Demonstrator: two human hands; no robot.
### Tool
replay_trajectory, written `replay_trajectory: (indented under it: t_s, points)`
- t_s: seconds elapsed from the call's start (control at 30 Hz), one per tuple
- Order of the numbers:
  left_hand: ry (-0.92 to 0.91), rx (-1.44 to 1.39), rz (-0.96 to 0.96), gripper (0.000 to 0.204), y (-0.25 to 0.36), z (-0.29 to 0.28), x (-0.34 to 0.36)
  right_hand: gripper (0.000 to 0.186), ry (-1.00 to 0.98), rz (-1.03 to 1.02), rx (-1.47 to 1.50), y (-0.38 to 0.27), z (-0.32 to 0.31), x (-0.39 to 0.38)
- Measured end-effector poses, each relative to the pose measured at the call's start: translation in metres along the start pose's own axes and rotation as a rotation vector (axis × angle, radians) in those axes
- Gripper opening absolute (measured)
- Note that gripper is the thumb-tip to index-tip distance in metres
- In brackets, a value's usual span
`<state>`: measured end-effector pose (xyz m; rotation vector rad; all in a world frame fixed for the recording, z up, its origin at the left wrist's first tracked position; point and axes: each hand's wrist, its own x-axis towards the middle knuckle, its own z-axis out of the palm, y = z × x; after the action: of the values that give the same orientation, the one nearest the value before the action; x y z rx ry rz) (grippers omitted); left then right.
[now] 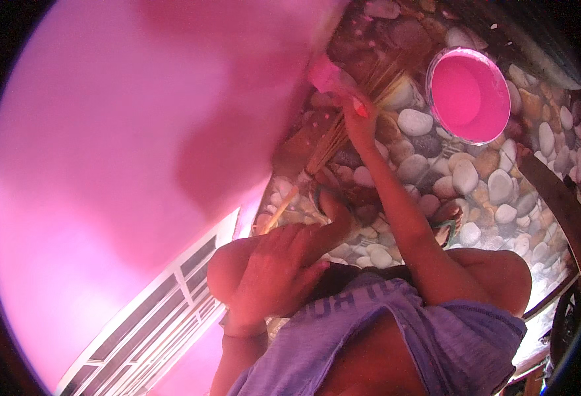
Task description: The person dips a paintbrush into a paint bucket and applies paint to a wall.
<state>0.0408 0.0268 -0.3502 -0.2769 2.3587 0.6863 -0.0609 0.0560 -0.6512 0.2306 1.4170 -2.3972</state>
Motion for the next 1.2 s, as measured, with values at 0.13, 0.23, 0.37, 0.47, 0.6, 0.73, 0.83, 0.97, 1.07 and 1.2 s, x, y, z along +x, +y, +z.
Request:
replay_trajectory:
  t_s: [0.13,0.23,0.37,0.47,0.6,0.73,0.83,0.97,1.07,1.2]
  points:
    - [0.071,0.124,0.064,0.042,-0.023,0.002,0.035,0.016,-0.072,-0.297,-0.395,-0.008,0.02,-0.007]
    - [-0.002,0.061,0.148,0.034,-0.032,-0.007,0.052,0.02,-0.165,-0.577,-0.441,-0.05,0.065,-0.03]
    - [-0.372,-0.221,0.392,0.024,-0.001,-0.034,0.075,0.01,-0.358,-0.311,-0.062,-0.08,0.061,-0.039]
    - [-0.831,-0.412,0.824,0.025,0.005,-0.046,0.103,0.017,-0.284,-0.168,0.334,-0.035,0.038,-0.024]
    - [-0.812,-0.53,0.697,0.027,-0.005,-0.015,0.074,0.016,0.007,-0.144,0.246,0.023,0.002,-0.008]
    - [-0.688,-0.535,0.67,0.026,-0.001,-0.014,0.06,0.022,-0.045,-0.378,-0.286,0.006,0.016,-0.012]
    - [-0.677,-0.534,0.751,0.025,0.0,-0.017,0.049,0.022,-0.199,-0.559,-0.452,-0.042,0.054,-0.024]
    - [-0.648,-0.478,0.814,0.024,-0.002,-0.013,0.042,0.02,-0.412,-0.456,0.145,-0.076,0.066,-0.044]
    - [-0.628,-0.468,0.805,0.024,-0.001,-0.01,0.039,0.015,-0.303,-0.228,0.36,-0.04,0.055,-0.026]
    - [-0.635,-0.49,0.799,0.024,-0.001,-0.005,0.034,0.021,-0.025,-0.087,0.199,0.038,0.003,-0.016]
